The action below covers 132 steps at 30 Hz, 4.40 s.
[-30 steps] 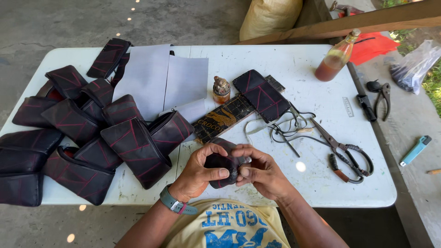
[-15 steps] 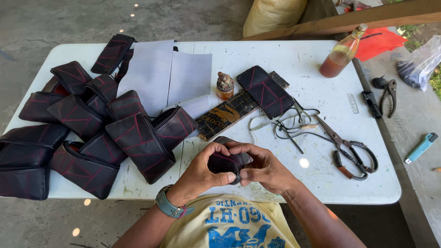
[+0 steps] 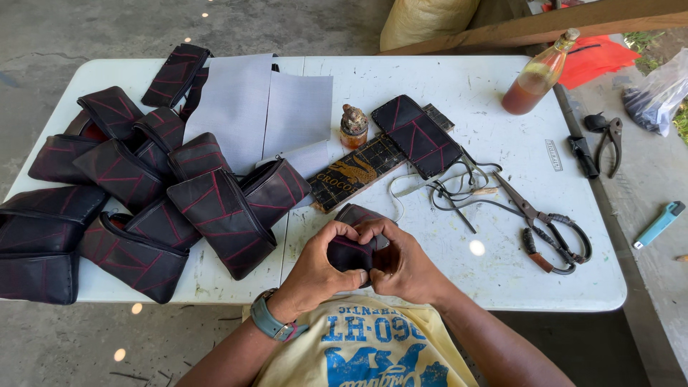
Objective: The person hand-sews a black leather pouch with red stitching using a needle and thread. They repeatedly insert the needle, pull the thread through, and tighten the stitches along the pouch edge. The person also uses scissors to trim excess thread and inspects the pouch between stitches.
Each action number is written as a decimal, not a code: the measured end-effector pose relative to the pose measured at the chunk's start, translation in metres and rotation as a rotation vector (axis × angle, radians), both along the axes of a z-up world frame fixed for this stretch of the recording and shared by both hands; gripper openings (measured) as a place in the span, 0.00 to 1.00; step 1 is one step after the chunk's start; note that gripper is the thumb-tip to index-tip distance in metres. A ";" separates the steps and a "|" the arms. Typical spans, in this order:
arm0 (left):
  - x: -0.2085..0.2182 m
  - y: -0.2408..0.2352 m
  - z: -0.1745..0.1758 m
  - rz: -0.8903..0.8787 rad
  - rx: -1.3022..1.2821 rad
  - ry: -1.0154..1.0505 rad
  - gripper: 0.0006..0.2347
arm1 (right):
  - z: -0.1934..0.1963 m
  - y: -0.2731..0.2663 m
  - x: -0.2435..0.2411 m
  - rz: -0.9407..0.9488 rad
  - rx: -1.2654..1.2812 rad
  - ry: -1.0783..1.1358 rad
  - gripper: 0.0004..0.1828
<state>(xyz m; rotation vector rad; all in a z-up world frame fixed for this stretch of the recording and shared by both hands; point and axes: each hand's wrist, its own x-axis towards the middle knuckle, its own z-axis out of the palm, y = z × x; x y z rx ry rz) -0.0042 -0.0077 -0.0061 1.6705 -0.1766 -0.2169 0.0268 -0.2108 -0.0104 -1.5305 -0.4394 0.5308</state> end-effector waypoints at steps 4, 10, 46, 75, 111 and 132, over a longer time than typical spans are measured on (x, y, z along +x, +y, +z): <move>0.000 -0.003 -0.010 -0.053 -0.227 0.021 0.21 | -0.005 0.006 -0.008 -0.131 -0.045 -0.137 0.25; 0.016 -0.003 -0.012 -0.016 -0.650 0.108 0.28 | 0.016 -0.005 0.012 0.010 0.186 -0.038 0.28; 0.042 -0.034 -0.021 -0.260 -0.902 0.310 0.22 | -0.004 -0.039 0.016 -0.208 0.320 -0.115 0.18; 0.044 -0.043 -0.001 -0.137 -0.066 -0.070 0.14 | 0.078 -0.022 -0.006 -0.150 -0.757 -0.954 0.12; 0.067 0.044 0.009 0.062 -0.611 -0.033 0.16 | 0.008 -0.103 0.103 -0.520 -0.989 -0.433 0.12; 0.067 0.108 0.028 0.152 -1.362 -0.205 0.16 | -0.003 -0.180 0.110 -0.670 -0.184 -0.345 0.17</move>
